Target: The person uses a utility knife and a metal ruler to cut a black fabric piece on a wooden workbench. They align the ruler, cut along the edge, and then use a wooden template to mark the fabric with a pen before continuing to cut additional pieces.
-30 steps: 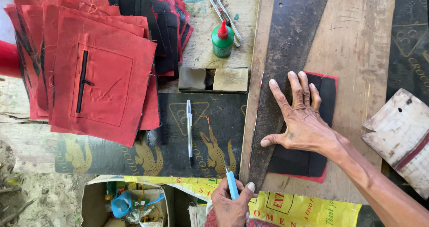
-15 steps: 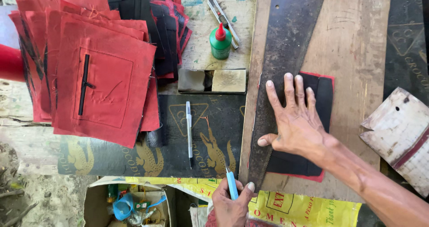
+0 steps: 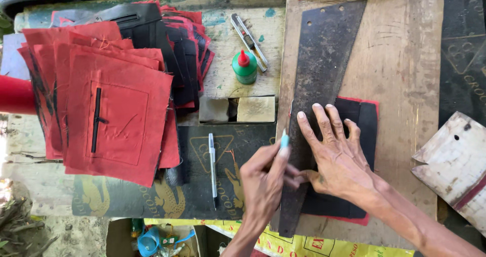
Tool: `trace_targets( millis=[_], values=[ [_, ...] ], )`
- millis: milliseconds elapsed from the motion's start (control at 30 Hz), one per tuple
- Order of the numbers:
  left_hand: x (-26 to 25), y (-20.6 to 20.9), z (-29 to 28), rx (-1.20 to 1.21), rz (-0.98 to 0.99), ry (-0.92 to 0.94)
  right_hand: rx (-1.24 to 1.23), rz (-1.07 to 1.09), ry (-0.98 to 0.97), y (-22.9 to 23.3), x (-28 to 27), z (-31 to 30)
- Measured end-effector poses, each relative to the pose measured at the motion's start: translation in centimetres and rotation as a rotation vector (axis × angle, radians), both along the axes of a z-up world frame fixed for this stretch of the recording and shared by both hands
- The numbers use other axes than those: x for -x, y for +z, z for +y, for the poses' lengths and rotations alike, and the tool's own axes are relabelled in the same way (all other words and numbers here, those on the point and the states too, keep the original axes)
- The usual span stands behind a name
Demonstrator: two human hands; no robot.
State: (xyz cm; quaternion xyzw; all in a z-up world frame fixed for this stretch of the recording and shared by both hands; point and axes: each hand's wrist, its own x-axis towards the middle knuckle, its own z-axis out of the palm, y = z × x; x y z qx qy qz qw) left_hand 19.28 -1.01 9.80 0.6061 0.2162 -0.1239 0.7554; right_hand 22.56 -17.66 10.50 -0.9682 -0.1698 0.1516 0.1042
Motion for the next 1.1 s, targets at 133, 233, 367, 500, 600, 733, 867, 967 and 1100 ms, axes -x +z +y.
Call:
trace_targets(
  millis=[133, 233, 367, 500, 600, 733, 867, 967, 1100],
  values=[
    [-3.8, -0.8, -2.1, -0.05, -0.002, -0.017, -0.098, -0.034, -0.033, 0.1, -0.3, 0.0],
    [-4.4, -1.5, -2.3, -0.211, -0.085, -0.049, -0.181, -0.066, -0.033, 0.0, -0.6, -0.3],
    [-5.0, -2.1, -2.1, -0.381, -0.229, -0.091, -0.15, -0.039, -0.046, 0.0, -0.9, -0.2],
    [-5.4, -1.6, -1.9, -0.465, -0.264, -0.117, -0.15, -0.032, -0.045, 0.0, -0.9, -0.2],
    [-5.7, -1.2, -1.9, -0.448, -0.19, -0.147, -0.153, -0.04, -0.036, -0.1, -0.9, -0.3],
    [-5.8, -0.9, -1.7, -0.472, -0.198, -0.177, -0.153, -0.057, -0.017, -0.3, -0.8, -0.5],
    [-5.7, -1.1, -1.6, -0.551, -0.339, -0.186, -0.15, -0.044, -0.026, -0.4, -0.6, -0.6],
    [-5.4, -1.2, -1.7, -0.576, -0.352, -0.214, -0.1, -0.026, -0.027, -0.5, -0.6, -0.5],
    [-5.3, -1.5, -1.7, -0.603, -0.389, -0.223, -0.07, 0.001, -0.003, -0.7, -0.6, -0.3]
  ],
)
